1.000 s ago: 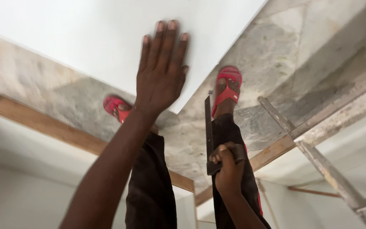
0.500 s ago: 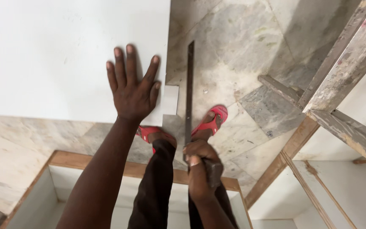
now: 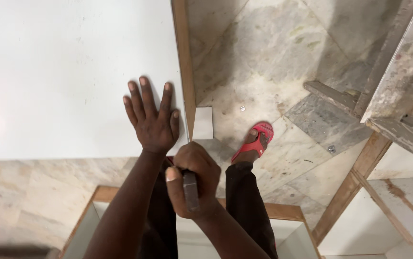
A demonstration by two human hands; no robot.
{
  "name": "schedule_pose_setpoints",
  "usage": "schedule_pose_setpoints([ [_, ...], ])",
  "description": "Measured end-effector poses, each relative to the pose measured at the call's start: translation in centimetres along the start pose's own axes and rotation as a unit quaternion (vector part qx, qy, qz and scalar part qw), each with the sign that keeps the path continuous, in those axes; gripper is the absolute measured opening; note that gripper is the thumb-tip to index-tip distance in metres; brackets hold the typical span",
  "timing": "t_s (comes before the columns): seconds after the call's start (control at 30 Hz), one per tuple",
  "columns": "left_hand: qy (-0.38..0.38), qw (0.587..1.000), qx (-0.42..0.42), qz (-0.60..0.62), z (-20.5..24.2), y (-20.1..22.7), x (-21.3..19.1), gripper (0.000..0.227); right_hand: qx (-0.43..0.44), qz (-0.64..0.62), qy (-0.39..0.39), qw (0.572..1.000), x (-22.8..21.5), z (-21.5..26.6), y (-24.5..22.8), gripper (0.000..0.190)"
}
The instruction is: The person positions a large white sheet on a tiled floor and smooths its surface. They then use a metal ruler as a straight edge and a utility knife to score and cut the sheet along its length. The person repositions the sheet and continues cutting along different edges to trim the material.
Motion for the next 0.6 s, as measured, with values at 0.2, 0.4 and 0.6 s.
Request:
schedule_pose_setpoints([
  [0.2,-0.004,0.997,0.035,0.070,-4.4,-0.6,-2.3,0.054,0.007,-0.024,0.053,0.998,0.8,-2.0,1.4,0.011],
  [0.4,-0.006,0.995,0.100,0.011,-18.4,1.0,-3.1,0.055,0.079,-0.018,0.117,0.990,-1.5,-3.7,4.2,0.009],
  [0.6,-0.053,0.994,0.085,-0.037,-19.8,0.6,-2.6,0.057,0.117,-0.104,0.154,0.976,-4.7,-1.8,5.7,0.017],
])
Point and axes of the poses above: each hand's wrist, its own z-axis away from the middle knuckle, its own x-axis out of the palm, y = z × x, the point moved 8 cm from there along -z, towards the middle knuckle, and after that the axes turned 5 degrees about -x, right-handed, at the moved point
